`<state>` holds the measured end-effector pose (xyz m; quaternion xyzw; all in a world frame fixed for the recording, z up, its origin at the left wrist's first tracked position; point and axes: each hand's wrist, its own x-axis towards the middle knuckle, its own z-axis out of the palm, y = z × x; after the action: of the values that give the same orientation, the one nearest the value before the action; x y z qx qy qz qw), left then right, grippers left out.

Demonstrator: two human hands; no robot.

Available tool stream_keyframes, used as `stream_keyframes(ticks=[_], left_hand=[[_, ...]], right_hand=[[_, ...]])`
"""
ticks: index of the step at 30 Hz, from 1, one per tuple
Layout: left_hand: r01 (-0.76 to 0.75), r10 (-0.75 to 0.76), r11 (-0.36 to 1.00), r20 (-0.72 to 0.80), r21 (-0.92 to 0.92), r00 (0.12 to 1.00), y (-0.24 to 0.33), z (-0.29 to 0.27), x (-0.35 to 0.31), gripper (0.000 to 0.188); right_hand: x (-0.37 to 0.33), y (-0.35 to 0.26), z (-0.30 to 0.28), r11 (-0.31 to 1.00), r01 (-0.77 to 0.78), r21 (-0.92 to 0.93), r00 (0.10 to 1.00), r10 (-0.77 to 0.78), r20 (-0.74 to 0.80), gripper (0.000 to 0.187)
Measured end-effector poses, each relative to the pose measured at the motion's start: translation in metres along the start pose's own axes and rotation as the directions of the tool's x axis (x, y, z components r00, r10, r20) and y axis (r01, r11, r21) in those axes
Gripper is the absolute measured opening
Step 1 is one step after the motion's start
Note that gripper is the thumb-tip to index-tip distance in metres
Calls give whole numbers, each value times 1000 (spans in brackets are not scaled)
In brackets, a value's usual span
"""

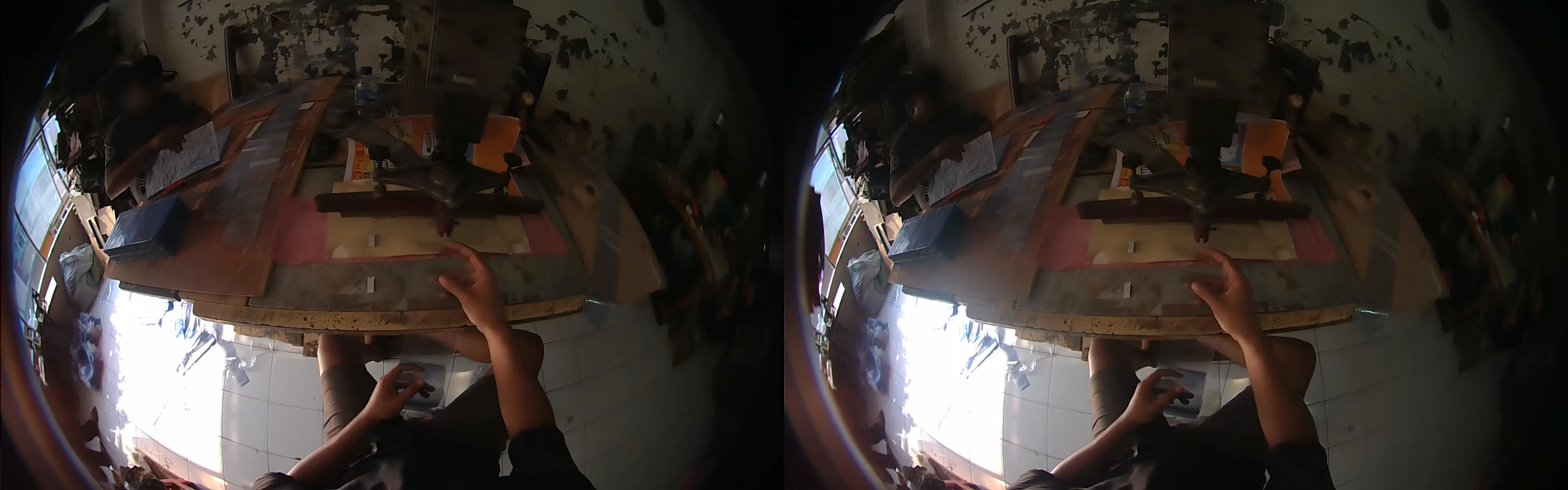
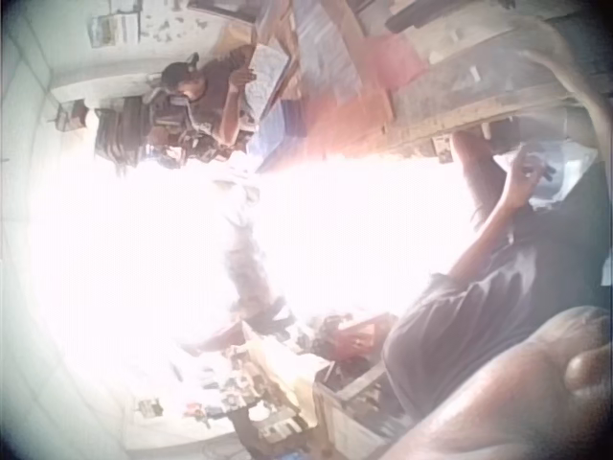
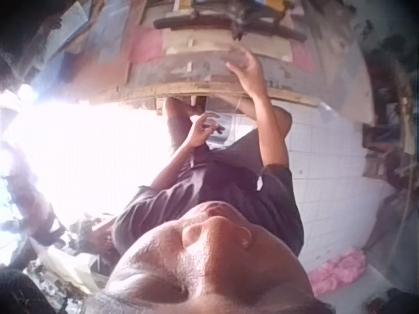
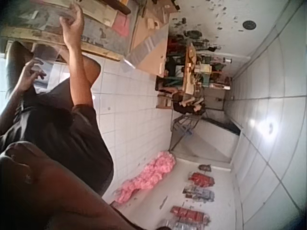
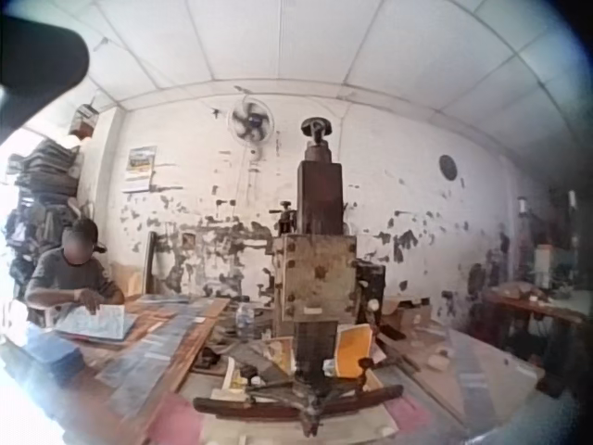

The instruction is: The person sits on the floor and repeatedly places a transparent plastic sheet over a stack of papers or booklets, then presses down on the stack with their hand. The person handles the plastic sheet and the stack of papers multiple times in a repetitive manner.

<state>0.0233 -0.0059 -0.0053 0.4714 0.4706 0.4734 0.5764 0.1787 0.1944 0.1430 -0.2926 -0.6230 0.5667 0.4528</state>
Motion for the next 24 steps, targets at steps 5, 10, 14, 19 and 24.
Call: stream_keyframes(ticks=[5,10,14,19,24], left_hand=[[50,-54,997,59,61,997,-25,6,14,37],[90,-90,996,127,9,988,-44,13,21,37],[93,-94,996,129,14,987,-45,14,24,36],[116,-117,993,121,20,986,-50,13,24,36],[108,-103,994,119,-36,988,-56,10,23,36]], right_hand=[[-13,-6,-36,999,32,-22,995,-34,-97,62],[-13,-5,-66,994,50,-94,994,-59,-93,60],[-16,-7,-75,996,22,-86,998,-27,-63,58],[-20,5,-82,995,77,-58,997,-77,-2,60],[-18,-14,-83,965,224,-138,973,-214,85,57]])
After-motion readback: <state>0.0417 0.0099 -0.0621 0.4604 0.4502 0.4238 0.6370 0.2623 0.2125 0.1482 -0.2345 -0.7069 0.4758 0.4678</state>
